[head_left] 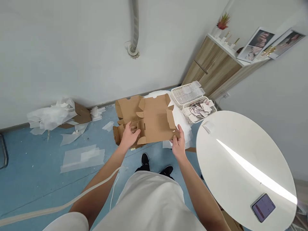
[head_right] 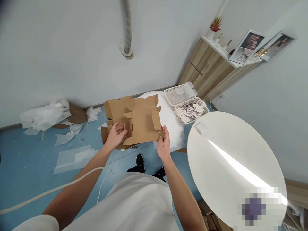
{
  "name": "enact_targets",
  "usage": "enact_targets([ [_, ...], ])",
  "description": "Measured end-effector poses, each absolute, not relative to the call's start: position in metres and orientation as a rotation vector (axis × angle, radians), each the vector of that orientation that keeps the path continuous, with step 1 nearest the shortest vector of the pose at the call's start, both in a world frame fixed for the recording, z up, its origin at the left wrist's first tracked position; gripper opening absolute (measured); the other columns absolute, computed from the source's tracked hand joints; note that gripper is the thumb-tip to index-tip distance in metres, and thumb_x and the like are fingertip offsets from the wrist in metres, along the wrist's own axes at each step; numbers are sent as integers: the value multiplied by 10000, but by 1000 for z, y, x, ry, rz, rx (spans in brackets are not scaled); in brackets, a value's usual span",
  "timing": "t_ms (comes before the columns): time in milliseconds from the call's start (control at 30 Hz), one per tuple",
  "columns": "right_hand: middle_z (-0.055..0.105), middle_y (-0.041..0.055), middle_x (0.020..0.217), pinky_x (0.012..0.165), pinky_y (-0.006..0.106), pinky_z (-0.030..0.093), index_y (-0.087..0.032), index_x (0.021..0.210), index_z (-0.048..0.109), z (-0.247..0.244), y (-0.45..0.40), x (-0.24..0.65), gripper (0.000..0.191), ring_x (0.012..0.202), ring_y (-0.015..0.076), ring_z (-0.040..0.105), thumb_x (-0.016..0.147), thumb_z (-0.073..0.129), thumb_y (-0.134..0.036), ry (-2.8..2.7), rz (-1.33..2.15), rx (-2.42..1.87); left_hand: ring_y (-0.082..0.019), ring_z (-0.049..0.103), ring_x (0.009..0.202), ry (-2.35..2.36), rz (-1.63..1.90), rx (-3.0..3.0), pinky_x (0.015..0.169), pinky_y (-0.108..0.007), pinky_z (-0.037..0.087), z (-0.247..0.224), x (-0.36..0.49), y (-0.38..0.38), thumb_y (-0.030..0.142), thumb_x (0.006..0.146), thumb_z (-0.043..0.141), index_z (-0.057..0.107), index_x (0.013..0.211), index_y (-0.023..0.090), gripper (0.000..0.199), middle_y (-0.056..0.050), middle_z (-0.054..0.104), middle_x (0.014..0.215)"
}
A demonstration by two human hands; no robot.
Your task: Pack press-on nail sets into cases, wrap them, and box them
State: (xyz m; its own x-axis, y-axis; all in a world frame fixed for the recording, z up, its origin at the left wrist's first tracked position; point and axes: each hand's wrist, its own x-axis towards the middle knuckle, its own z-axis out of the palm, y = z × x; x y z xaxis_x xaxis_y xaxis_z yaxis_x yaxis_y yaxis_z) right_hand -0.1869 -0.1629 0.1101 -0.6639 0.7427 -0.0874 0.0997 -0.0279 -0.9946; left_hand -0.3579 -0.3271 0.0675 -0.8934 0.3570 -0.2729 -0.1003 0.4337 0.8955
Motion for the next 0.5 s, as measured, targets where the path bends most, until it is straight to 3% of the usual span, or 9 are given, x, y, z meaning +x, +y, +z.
enact_targets([
  [167, 353, 76, 1355, 786, 327, 490, -277, 1347, 206, 116, -133, -131, 559, 1133, 167, 458, 806, 344, -309, -1721, 1606, -926, -171, 607, 805, 2132, 1498, 492, 722, -292, 483, 89, -328, -281, 188, 659, 473, 572, 984, 134, 345, -57, 643, 869],
  [333, 426, 88, 1293, 879, 360, 438, -226, 1280, 339, 117, -98, -57, 544, 1152, 196, 440, 752, 451, -295, -1646, 1424, -1012, -156, 589, 741, 2162, 1487, 672, 652, -257, 474, 116, -279, -225, 190, 624, 461, 589, 945, 127, 351, -34, 642, 803],
  [500, 509, 83, 1191, 825, 347, 456, -214, 1220, 410, 115, -68, 26, 574, 1030, 209, 518, 701, 576, -396, -1512, 1307, -1278, -125, 556, 600, 2094, 1294, 925, 569, -231, 453, 127, -220, -167, 226, 636, 478, 595, 972, 151, 364, -5, 628, 730],
])
